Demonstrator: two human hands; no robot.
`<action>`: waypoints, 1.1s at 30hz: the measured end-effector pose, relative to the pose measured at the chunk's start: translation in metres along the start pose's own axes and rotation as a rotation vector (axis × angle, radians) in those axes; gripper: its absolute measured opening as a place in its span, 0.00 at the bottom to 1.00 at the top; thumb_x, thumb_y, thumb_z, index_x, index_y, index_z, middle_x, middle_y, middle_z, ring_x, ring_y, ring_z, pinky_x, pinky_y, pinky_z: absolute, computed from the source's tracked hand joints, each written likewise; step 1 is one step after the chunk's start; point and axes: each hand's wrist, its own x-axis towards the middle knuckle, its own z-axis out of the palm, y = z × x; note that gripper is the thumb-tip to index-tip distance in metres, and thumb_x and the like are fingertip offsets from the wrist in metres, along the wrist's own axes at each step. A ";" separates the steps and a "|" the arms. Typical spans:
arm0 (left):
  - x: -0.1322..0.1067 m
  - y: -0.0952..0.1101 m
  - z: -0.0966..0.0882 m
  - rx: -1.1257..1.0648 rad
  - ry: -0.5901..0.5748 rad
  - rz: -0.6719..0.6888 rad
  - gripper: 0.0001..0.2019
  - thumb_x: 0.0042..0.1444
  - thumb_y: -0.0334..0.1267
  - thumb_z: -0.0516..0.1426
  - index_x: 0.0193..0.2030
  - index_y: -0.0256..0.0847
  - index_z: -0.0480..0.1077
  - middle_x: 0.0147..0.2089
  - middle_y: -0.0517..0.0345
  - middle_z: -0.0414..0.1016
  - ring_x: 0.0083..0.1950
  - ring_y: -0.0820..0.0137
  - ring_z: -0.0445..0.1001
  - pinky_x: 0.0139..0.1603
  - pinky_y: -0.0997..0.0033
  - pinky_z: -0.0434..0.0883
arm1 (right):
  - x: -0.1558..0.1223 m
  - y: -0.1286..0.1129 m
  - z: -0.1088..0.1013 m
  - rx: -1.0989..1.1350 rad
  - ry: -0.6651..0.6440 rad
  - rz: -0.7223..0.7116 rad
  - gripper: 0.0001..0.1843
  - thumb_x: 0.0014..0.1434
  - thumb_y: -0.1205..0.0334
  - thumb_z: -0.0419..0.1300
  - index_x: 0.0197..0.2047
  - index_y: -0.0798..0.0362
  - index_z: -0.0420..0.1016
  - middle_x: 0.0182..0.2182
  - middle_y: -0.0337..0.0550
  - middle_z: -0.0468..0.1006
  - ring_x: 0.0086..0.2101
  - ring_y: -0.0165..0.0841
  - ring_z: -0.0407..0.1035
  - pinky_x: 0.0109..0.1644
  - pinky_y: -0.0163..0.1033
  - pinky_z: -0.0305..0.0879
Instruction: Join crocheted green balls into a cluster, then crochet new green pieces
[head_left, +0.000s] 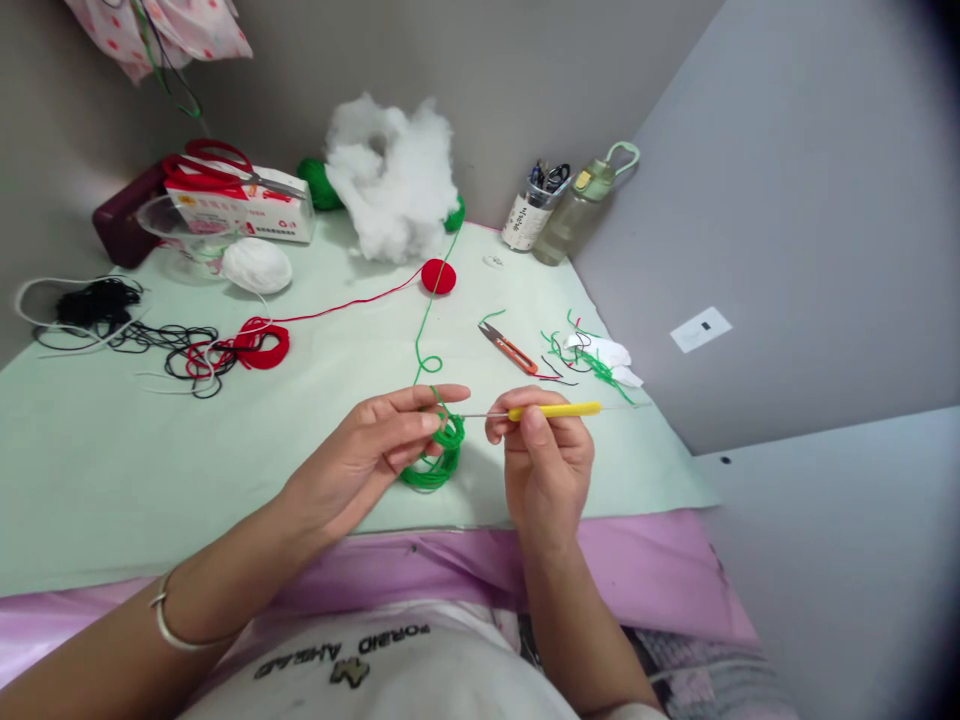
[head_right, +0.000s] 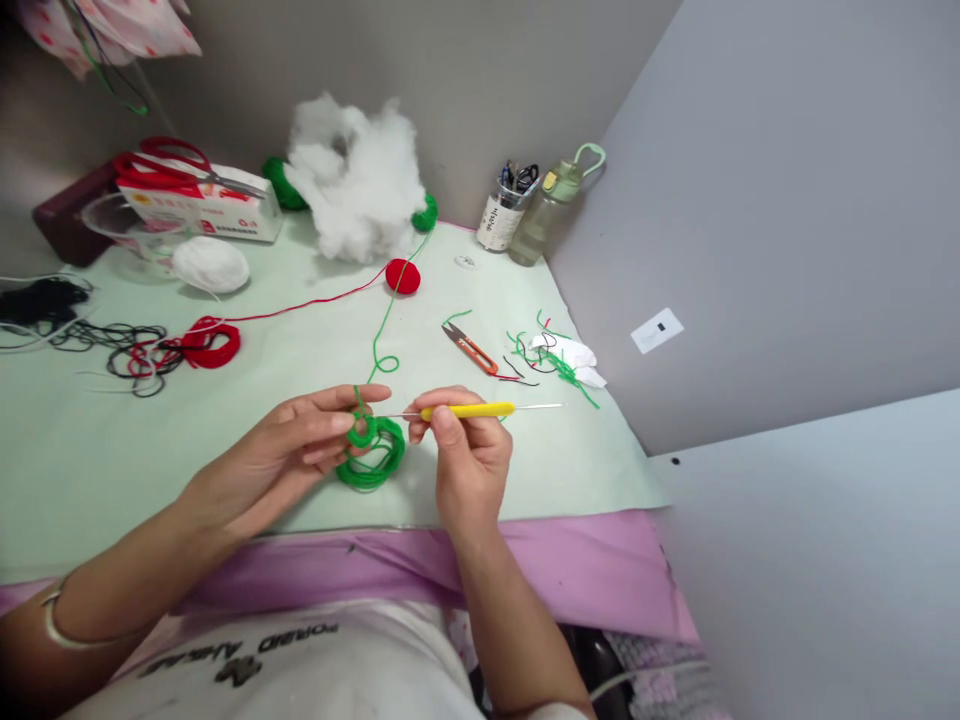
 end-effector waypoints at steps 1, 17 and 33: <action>-0.001 -0.001 0.001 0.017 -0.010 0.002 0.16 0.55 0.36 0.67 0.51 0.40 0.80 0.32 0.60 0.72 0.25 0.81 0.55 0.31 0.77 0.62 | 0.000 0.000 0.001 0.009 -0.023 0.018 0.09 0.68 0.63 0.58 0.41 0.48 0.81 0.34 0.41 0.78 0.31 0.30 0.72 0.33 0.37 0.70; -0.003 0.000 0.002 0.087 -0.008 0.009 0.17 0.56 0.37 0.66 0.53 0.43 0.78 0.40 0.55 0.76 0.43 0.67 0.75 0.39 0.72 0.65 | 0.001 -0.007 0.001 0.079 -0.139 0.104 0.09 0.70 0.59 0.58 0.42 0.49 0.79 0.36 0.42 0.83 0.33 0.31 0.76 0.38 0.39 0.73; -0.004 0.003 0.006 0.155 0.019 0.061 0.16 0.54 0.37 0.67 0.51 0.41 0.79 0.34 0.59 0.73 0.29 0.76 0.63 0.31 0.75 0.61 | 0.002 -0.004 0.001 0.046 -0.111 0.114 0.08 0.68 0.58 0.59 0.40 0.49 0.79 0.34 0.41 0.81 0.34 0.32 0.74 0.38 0.38 0.72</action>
